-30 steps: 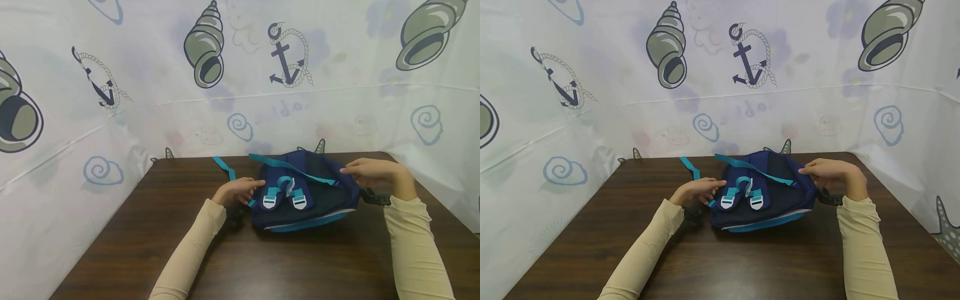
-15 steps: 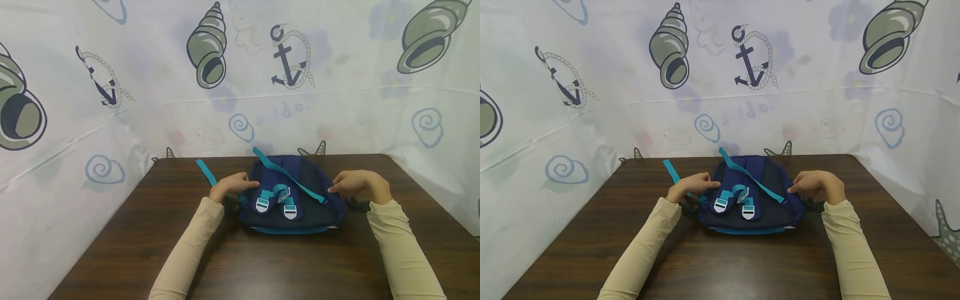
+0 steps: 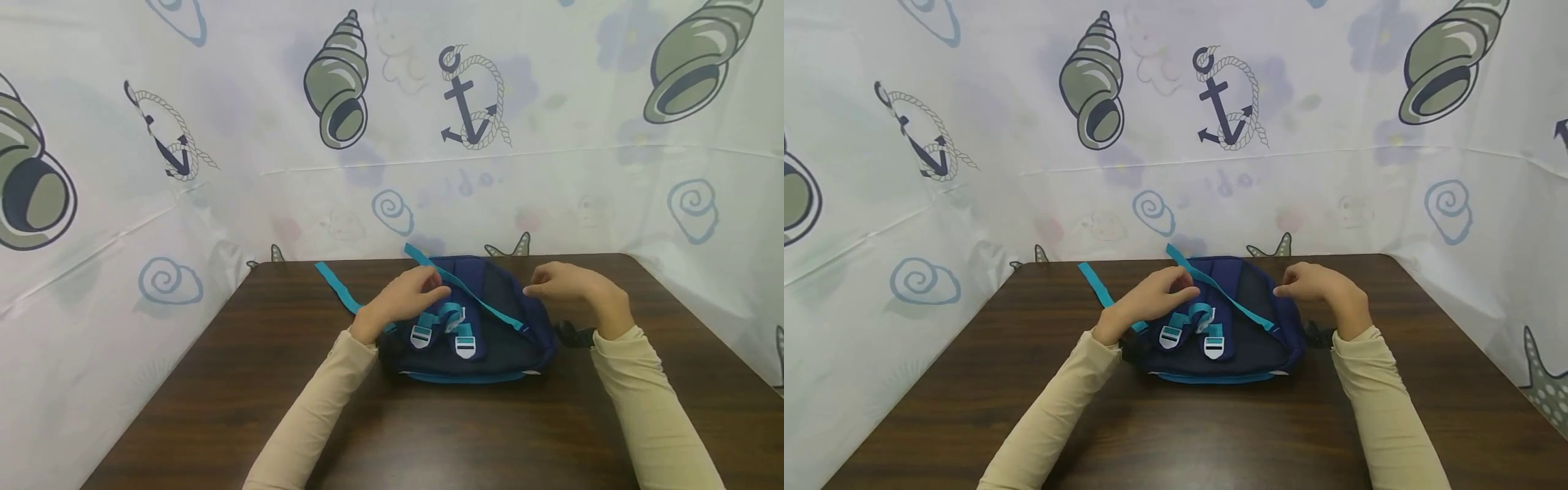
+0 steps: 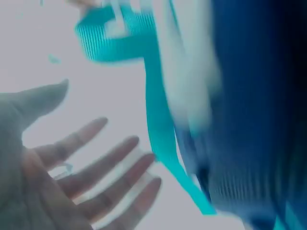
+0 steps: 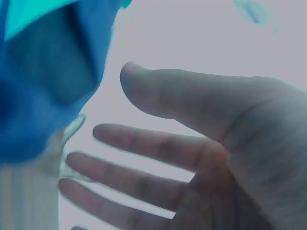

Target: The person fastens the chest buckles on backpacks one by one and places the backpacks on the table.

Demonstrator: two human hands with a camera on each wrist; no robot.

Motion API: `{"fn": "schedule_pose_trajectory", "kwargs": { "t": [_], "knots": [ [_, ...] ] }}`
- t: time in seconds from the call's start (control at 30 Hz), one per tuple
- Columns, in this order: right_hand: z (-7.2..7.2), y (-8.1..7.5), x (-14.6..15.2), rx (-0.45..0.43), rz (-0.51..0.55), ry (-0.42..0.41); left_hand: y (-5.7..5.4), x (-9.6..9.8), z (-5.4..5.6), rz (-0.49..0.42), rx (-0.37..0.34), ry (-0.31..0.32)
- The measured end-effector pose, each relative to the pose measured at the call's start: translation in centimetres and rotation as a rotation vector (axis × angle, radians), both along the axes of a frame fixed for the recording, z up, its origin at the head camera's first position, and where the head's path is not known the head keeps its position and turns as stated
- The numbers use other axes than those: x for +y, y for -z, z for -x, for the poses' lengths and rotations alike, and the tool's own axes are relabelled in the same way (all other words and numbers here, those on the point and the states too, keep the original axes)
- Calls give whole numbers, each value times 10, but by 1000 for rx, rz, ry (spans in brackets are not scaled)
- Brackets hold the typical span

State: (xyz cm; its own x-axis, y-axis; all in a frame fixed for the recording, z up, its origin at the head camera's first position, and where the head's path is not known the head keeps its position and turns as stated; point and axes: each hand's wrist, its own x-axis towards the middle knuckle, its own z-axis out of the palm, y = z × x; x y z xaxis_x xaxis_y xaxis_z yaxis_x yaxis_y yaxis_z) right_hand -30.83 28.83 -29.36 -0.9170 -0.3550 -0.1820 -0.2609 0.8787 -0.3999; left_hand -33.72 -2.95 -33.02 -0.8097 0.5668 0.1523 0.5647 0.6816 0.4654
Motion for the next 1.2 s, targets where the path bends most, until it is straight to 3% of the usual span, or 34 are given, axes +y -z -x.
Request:
{"fn": "schedule_pose_trajectory", "kwargs": {
  "t": [0.07,0.13,0.3,0.43,0.6,0.77,0.87,1.07,1.2],
  "knots": [
    [-2,-2,-15,33,24,-46,2,10,-4,-22,-1,91],
    [-2,1,-32,29,56,-103,5,18,-8,-15,-11,134],
    [1,20,-71,-22,104,-253,15,22,-7,9,-51,160],
    [6,35,-88,-13,149,-323,12,16,-4,-66,-80,159],
    [11,47,-94,9,215,-303,2,9,-1,-195,-171,191],
    [13,49,-94,80,253,-352,-5,2,2,-225,-219,197],
    [12,42,-90,130,287,-348,-9,-4,2,-221,-213,180],
    [5,21,-80,173,318,-254,-17,-9,0,-188,-165,177],
    [2,12,-71,243,333,-190,-21,-15,2,-246,-109,135]
  ]
}}
